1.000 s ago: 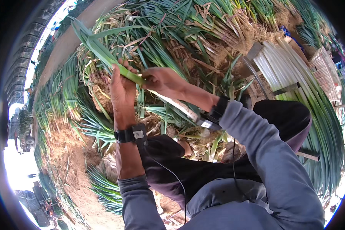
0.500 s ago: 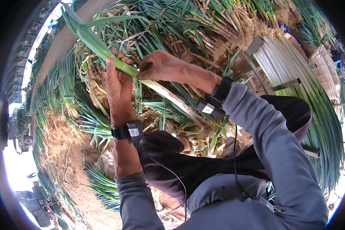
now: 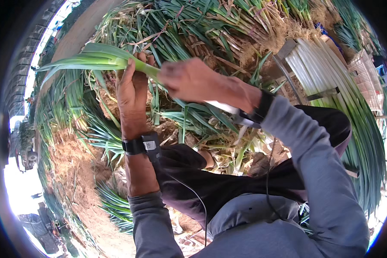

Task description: The person peels the outer layers and roots from leeks by hand one at a time and places the cleaned leeks onto a metal stand.

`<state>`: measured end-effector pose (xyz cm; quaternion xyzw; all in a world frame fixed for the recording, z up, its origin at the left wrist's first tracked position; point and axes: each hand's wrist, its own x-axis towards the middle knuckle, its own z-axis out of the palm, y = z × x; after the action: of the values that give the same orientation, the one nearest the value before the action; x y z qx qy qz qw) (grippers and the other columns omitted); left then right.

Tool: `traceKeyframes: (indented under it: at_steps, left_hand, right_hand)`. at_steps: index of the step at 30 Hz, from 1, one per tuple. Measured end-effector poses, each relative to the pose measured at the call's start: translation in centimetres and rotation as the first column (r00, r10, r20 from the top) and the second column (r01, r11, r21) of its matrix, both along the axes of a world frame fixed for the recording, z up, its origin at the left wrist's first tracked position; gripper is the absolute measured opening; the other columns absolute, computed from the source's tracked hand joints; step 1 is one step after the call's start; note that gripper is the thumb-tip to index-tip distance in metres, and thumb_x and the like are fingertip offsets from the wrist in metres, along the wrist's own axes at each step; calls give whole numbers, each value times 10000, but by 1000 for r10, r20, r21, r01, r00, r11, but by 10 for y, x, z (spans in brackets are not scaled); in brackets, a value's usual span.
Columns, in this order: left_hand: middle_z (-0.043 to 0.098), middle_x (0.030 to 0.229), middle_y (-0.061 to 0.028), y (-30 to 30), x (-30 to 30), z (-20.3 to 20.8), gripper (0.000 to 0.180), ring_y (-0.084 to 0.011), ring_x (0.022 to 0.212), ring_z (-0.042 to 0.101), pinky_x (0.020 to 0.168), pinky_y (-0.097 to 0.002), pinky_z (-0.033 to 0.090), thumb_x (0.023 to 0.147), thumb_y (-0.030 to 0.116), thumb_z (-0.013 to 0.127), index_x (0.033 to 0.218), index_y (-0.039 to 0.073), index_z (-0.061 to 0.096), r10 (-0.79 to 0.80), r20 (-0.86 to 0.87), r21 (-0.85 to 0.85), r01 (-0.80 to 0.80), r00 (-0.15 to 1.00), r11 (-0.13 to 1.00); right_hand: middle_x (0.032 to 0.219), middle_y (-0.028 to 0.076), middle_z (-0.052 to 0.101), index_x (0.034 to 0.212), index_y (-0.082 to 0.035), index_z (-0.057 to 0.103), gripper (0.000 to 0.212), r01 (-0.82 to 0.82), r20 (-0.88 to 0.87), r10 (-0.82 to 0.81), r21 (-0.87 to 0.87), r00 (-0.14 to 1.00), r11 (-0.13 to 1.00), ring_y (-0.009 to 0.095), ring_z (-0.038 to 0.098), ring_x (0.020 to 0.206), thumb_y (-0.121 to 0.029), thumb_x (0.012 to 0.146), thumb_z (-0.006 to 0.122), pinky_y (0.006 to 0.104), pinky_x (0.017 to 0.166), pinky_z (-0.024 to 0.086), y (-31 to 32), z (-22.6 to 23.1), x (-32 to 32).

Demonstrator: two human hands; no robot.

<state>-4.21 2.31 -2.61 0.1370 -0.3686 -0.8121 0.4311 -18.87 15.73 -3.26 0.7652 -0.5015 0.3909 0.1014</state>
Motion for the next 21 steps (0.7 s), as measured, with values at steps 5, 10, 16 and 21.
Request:
traceKeyframes:
  at_steps: [5,10,16,21]
  left_hand:
    - [658,1018,-92,-5,4,5,336,-218,1003,659,940,-448,561,963,126,672,1260,112,516,144,-96,-76,-152,985,986]
    - [596,924,-82,-23,10,4,331,-150,775,554,702,-317,504,1028,284,585,1283,135,437,232,-112,-70,-241,966,968]
    - [539,939,-91,-65,43,13,352,-152,790,486,711,-283,467,1042,342,531,1139,8,475,257,-130,-47,-265,958,963]
    - [523,908,-56,-63,57,7,417,-151,773,468,715,-294,442,1035,427,516,1101,17,479,152,-190,-64,-167,970,984]
  right_hand:
    - [847,14,602,951,-95,565,204,-267,201,226,210,953,941,104,621,635,-51,819,714,274,484,517,31,-13,-10]
    - [832,48,649,977,-2,584,158,-698,988,76,39,134,715,100,662,681,-138,953,660,243,631,587,39,2,-34]
    - [836,120,646,977,-32,626,277,-42,106,-151,927,983,373,240,678,753,-307,945,650,401,641,537,138,-101,-69]
    - [924,141,673,996,-44,667,224,111,71,-252,761,965,639,294,678,807,-240,1003,560,443,726,539,142,-125,-64]
